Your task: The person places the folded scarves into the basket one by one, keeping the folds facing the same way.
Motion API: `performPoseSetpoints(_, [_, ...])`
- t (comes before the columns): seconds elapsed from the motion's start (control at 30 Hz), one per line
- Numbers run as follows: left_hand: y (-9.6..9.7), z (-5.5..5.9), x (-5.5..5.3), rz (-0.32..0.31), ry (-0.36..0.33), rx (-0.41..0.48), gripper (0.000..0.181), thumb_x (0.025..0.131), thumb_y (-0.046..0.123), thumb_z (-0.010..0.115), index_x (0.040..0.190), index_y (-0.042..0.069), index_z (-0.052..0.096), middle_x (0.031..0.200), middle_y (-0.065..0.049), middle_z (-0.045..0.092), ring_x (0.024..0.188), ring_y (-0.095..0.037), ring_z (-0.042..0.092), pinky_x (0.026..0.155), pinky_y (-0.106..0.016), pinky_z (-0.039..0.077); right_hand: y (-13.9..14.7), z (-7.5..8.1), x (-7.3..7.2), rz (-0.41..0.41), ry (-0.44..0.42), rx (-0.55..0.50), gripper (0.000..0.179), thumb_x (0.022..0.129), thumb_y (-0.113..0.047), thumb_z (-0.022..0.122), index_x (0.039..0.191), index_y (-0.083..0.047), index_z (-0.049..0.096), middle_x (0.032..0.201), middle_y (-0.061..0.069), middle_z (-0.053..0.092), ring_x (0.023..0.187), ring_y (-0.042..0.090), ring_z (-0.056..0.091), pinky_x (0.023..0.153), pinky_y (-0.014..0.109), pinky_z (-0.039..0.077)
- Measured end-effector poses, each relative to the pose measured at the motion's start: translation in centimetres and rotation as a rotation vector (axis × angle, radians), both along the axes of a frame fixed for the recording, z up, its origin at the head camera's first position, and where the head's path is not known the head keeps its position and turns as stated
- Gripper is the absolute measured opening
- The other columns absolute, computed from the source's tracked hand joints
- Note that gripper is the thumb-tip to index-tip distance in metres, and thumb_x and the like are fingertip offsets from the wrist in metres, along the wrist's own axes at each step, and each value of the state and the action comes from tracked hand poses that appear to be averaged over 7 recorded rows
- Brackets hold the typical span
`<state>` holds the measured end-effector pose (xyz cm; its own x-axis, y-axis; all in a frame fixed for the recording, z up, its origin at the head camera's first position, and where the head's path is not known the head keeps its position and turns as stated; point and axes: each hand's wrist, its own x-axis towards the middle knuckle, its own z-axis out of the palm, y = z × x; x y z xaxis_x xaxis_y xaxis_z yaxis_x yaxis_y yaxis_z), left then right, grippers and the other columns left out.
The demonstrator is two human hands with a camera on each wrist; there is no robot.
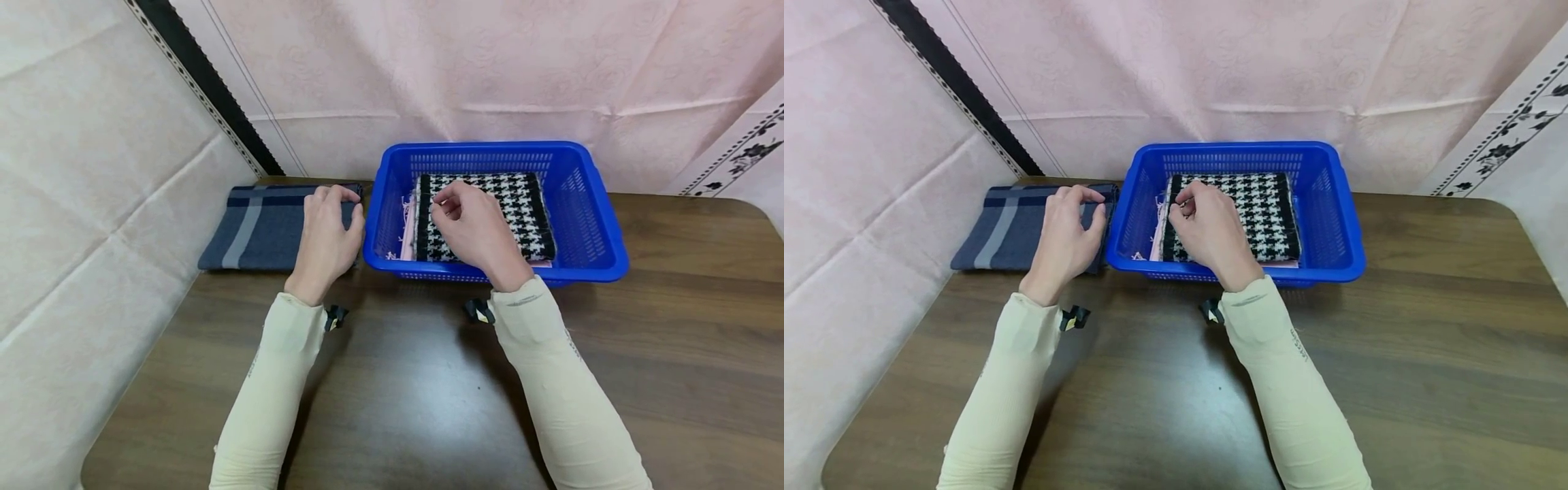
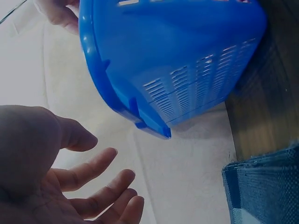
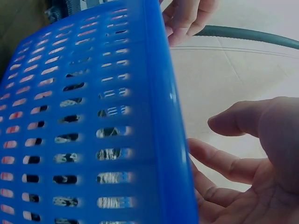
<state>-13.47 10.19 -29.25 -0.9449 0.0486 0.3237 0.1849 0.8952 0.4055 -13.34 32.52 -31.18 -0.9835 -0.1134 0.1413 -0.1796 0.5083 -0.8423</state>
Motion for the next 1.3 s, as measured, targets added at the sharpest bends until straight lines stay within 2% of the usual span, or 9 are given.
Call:
performPoseSetpoints(0.17, [-0.4, 0.0, 0.0, -0.008, 0.008, -0.006, 0.027, 0.106, 0.022, 0.054, 0.123, 0.004, 0.063, 0.136, -0.019, 0.055, 0.123, -0.034, 0.044, 0.104, -0.047, 0.043, -0.4, 0.1, 0.2, 0.005, -0.012, -0.01, 0.027, 0.102, -0.025, 0.055, 0.122, -0.01, 0.065, 0.108, 0.006, 0.068, 0.098, 0.022, 0.061, 0.091, 0.04, 0.05])
performPoseSetpoints(0.87, [-3.4, -0.3, -0.4, 0.068, -0.047, -0.027, 0.031, 0.106, 0.023, 0.052, 0.126, 0.002, 0.061, 0.139, -0.021, 0.053, 0.124, -0.036, 0.041, 0.103, -0.049, 0.042, -2.7, 0.5, 0.3, 0.045, 0.028, -0.01, 0.025, 0.103, -0.023, 0.056, 0.12, -0.008, 0.066, 0.106, 0.007, 0.067, 0.096, 0.021, 0.061, 0.089, 0.036, 0.051])
performPoseSetpoints(1.03, [-4.2, -0.4, -0.4, 0.069, -0.054, -0.034, 0.032, 0.106, 0.023, 0.051, 0.127, 0.001, 0.061, 0.138, -0.022, 0.053, 0.123, -0.037, 0.041, 0.1, -0.05, 0.042, -3.2, 0.5, 0.4, 0.053, 0.039, -0.008, 0.026, 0.102, -0.022, 0.055, 0.12, -0.007, 0.067, 0.107, 0.006, 0.069, 0.096, 0.02, 0.063, 0.09, 0.036, 0.052])
performPoseSetpoints(1.3, [-5.3, 0.1, -0.6, 0.059, -0.042, -0.009, 0.033, 0.107, 0.024, 0.05, 0.127, 0.001, 0.06, 0.14, -0.023, 0.051, 0.127, -0.038, 0.039, 0.104, -0.052, 0.04, -3.9, 0.5, 0.2, 0.049, 0.028, -0.017, 0.025, 0.102, -0.023, 0.057, 0.12, -0.008, 0.067, 0.109, 0.006, 0.067, 0.098, 0.021, 0.06, 0.089, 0.036, 0.052])
